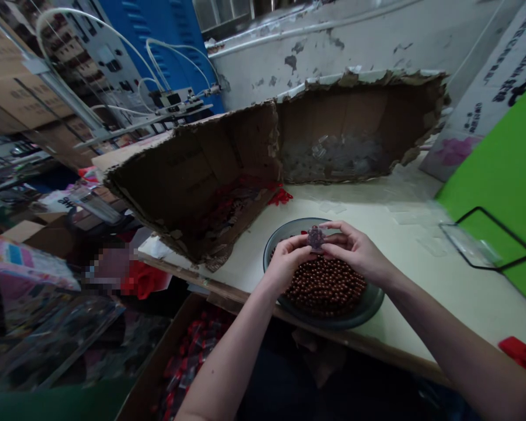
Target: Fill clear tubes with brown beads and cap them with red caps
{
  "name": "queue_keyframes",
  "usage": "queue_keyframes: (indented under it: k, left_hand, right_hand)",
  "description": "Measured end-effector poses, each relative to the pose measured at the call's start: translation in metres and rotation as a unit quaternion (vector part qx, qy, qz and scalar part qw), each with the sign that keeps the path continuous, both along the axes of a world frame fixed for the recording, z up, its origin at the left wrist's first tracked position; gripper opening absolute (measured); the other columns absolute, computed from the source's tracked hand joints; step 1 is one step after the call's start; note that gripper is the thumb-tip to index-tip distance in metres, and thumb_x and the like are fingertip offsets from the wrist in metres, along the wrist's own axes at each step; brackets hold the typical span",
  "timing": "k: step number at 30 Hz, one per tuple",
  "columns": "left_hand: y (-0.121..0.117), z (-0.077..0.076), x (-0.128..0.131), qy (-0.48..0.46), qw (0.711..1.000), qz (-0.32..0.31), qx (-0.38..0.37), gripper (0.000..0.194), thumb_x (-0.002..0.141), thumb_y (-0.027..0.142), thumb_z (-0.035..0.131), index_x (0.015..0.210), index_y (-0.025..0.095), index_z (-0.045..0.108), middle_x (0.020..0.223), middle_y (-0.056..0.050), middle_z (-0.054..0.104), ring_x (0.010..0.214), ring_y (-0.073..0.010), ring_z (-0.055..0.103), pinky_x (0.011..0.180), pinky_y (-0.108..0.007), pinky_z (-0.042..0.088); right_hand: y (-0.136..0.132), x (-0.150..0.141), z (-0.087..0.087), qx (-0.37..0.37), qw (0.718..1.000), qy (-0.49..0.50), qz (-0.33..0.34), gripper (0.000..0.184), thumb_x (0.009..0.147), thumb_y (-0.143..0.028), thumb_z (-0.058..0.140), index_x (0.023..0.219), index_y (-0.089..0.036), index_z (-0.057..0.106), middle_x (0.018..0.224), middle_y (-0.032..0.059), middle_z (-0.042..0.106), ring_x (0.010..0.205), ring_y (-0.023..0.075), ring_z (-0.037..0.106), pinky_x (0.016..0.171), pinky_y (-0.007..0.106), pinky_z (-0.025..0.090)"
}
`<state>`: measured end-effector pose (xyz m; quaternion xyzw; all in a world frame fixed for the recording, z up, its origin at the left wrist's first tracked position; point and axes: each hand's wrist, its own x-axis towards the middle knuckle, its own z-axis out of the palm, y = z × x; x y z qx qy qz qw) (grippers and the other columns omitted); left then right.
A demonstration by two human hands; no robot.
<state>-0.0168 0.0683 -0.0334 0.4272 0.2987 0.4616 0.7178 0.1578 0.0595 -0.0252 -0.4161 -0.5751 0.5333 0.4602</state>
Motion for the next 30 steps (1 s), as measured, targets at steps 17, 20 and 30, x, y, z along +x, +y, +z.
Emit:
queue_keyframes:
  k: [17, 20, 30]
  left_hand:
    - [0.010, -0.028, 0.007, 0.014, 0.988, 0.142, 0.061, 0.022, 0.079, 0.030, 0.068, 0.095, 0.016, 0.061, 0.099, -0.006, 0.070, 0.093, -0.0172, 0.066, 0.082, -0.028, 0.051]
    - [0.009, -0.027, 0.006, 0.022, 0.982, 0.172, 0.079, 0.023, 0.081, 0.033, 0.066, 0.095, 0.016, 0.059, 0.101, -0.008, 0.070, 0.093, -0.0182, 0.067, 0.081, -0.029, 0.052]
    - [0.013, -0.035, 0.004, -0.006, 0.985, 0.161, 0.056, 0.029, 0.081, 0.033, 0.066, 0.103, 0.016, 0.059, 0.097, -0.007, 0.069, 0.086, -0.0172, 0.069, 0.076, -0.026, 0.052]
  right_hand:
    - [0.031, 0.042, -0.019, 0.098, 0.919, -0.374, -0.070, 0.024, 0.086, -0.028, 0.055, 0.107, -0.022, 0.065, 0.096, 0.0045, 0.074, 0.085, 0.0204, 0.070, 0.078, 0.033, 0.053]
    - [0.044, 0.048, -0.029, 0.107, 0.829, -0.547, -0.045, 0.019, 0.086, -0.022, 0.053, 0.098, -0.020, 0.067, 0.093, 0.0053, 0.074, 0.085, 0.0198, 0.069, 0.078, 0.028, 0.050]
    - [0.066, 0.023, -0.054, 0.093, 0.773, -0.627, 0.030, 0.009, 0.080, -0.019, 0.061, 0.087, -0.018, 0.066, 0.087, 0.0082, 0.071, 0.082, 0.0216, 0.065, 0.069, 0.026, 0.043]
